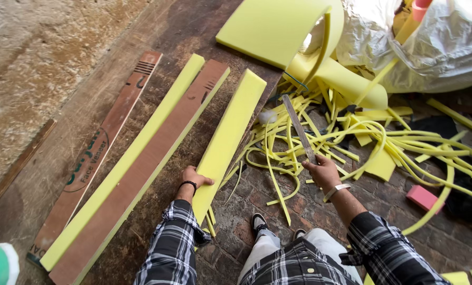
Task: The person uses a spray gun to apply a coating to a wooden board, then uses a knife to cut yellow foam strips along the board's edges. The person removes excess foam and continues cutting additional strips.
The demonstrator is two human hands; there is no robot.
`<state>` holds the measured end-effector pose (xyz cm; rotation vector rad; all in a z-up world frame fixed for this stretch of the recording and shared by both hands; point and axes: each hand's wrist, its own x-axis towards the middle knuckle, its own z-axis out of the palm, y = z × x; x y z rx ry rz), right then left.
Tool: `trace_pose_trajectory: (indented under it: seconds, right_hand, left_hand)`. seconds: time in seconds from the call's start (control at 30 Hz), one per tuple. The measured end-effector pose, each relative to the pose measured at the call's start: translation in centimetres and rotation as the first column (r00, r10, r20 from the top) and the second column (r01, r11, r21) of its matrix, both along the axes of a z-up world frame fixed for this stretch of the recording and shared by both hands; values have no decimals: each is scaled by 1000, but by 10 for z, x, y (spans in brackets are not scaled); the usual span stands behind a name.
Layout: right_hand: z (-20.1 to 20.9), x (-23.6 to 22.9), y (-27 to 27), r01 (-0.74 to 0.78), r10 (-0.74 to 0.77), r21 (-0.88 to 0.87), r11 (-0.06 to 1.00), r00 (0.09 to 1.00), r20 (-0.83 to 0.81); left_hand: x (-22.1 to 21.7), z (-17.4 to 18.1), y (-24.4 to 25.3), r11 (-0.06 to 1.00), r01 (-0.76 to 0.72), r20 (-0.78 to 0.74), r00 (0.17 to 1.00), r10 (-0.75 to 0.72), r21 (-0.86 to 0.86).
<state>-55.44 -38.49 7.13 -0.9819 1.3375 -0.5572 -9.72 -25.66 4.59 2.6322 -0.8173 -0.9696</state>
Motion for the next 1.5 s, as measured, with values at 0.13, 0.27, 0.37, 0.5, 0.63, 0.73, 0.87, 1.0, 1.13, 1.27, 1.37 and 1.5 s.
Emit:
trace_pose_trajectory:
  seconds: [0.13,0.27,0.37,0.5,0.63,0.73,0.87,1.0,1.13,1.27,1.37,1.5]
  right_hand:
    - [8,13,3,-89,90,19,996,994,-58]
    - [3,18,14,-239,240,57,969,971,-3]
    - [-8,32,22,-375,376,-15,927,926,40]
    - [-29,44,32,-477,475,-12,879,872,115]
    - [-41,70,42,-489,498,-106,866,827,261]
    - [-39,78,40,-543,561,-229,808,827,20]
    - [-24,110,47,-578,590,-226,784,807,-16]
    - [-7,136,50,-651,615,-251,716,759,-213]
    - [-7,176,50,-689,633,-221,690,723,-278]
    - [-14,201,52,-715,621,-258,650,696,-361]
    - [-6,215,55,-672,569,-263,692,732,-374]
    - [12,226,65,-573,476,-265,775,806,-351]
  left_hand:
    - [-29,17,13,942,-231,-14,972,234,-243]
    - [-80,60,42,698,-398,-160,910,382,-596]
    - [-109,90,57,393,-517,-367,841,397,-760]
    - [-138,91,76,6,-800,-762,575,298,-601]
    - [-146,59,111,-173,-892,-907,396,141,-417]
    - [-148,22,137,-222,-920,-945,326,26,-324]
    - [-124,-17,168,-332,-920,-971,236,-50,-207]
    - [-104,-41,179,-354,-920,-979,198,-48,-169]
    - [-78,-56,187,-390,-905,-983,181,5,-169]
    - [-79,-63,191,-426,-897,-993,116,36,-120]
    - [-86,-54,190,-393,-911,-991,92,98,-123]
    - [-85,-37,189,-391,-913,-993,94,76,-116]
